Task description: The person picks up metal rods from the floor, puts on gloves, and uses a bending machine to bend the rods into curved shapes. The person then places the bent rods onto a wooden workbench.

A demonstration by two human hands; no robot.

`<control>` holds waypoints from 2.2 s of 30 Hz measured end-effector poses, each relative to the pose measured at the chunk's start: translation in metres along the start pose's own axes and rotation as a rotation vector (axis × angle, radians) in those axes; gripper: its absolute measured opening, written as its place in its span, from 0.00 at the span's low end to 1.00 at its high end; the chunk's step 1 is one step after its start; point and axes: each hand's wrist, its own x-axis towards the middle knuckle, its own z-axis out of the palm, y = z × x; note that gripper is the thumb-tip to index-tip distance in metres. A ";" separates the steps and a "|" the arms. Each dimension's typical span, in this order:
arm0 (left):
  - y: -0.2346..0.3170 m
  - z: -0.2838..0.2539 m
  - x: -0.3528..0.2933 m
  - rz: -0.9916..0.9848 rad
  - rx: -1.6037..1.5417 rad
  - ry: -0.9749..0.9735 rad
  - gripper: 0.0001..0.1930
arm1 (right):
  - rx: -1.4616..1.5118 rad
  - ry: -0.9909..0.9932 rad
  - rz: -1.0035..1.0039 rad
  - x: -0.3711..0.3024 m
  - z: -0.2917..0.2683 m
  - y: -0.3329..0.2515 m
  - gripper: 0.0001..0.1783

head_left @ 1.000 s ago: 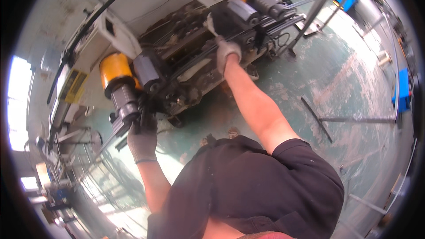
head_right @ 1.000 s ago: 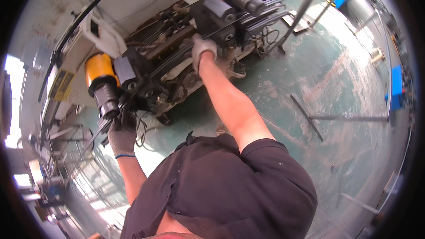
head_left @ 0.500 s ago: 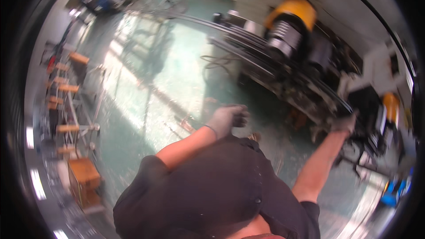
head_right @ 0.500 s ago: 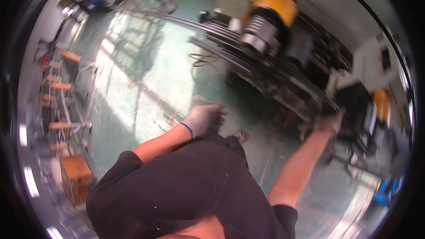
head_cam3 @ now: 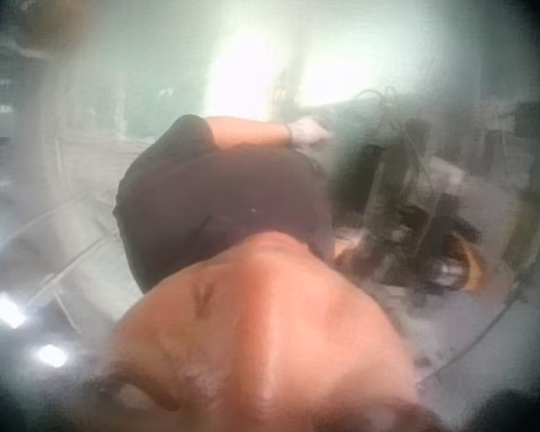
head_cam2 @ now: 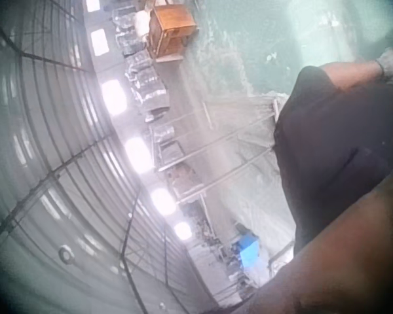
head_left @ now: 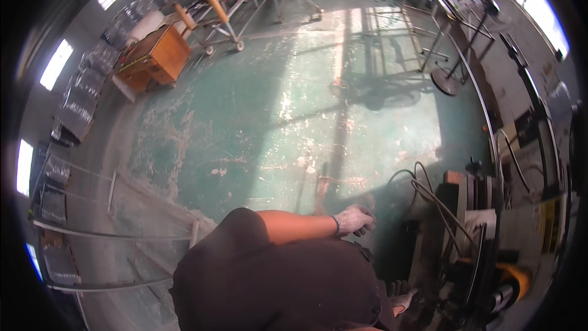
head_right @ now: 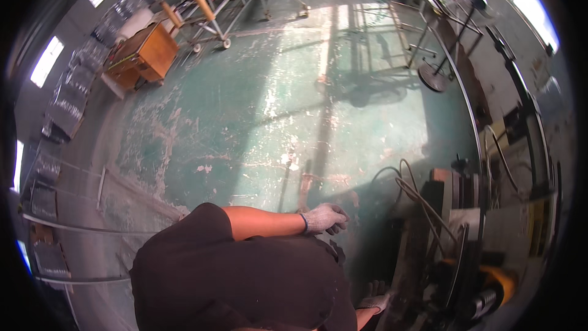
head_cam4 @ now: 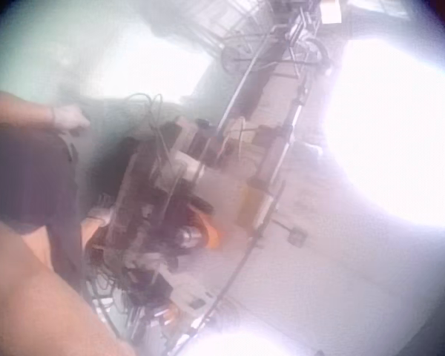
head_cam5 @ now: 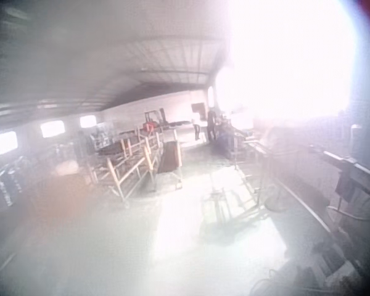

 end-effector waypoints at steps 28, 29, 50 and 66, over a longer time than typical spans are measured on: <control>0.225 -0.615 -0.073 0.380 0.389 1.110 0.23 | -0.410 -1.302 0.440 -0.477 0.999 0.249 0.23; 0.222 -0.640 -0.078 0.453 0.372 1.214 0.21 | -0.373 -1.358 0.494 -0.507 1.018 0.260 0.23; 0.170 -1.273 -0.278 0.226 0.270 1.290 0.15 | -0.297 -1.514 0.354 -1.068 1.326 0.533 0.16; 0.001 -1.649 -0.472 0.508 -0.174 1.454 0.09 | -0.582 -2.243 -1.093 -1.548 1.535 0.810 0.39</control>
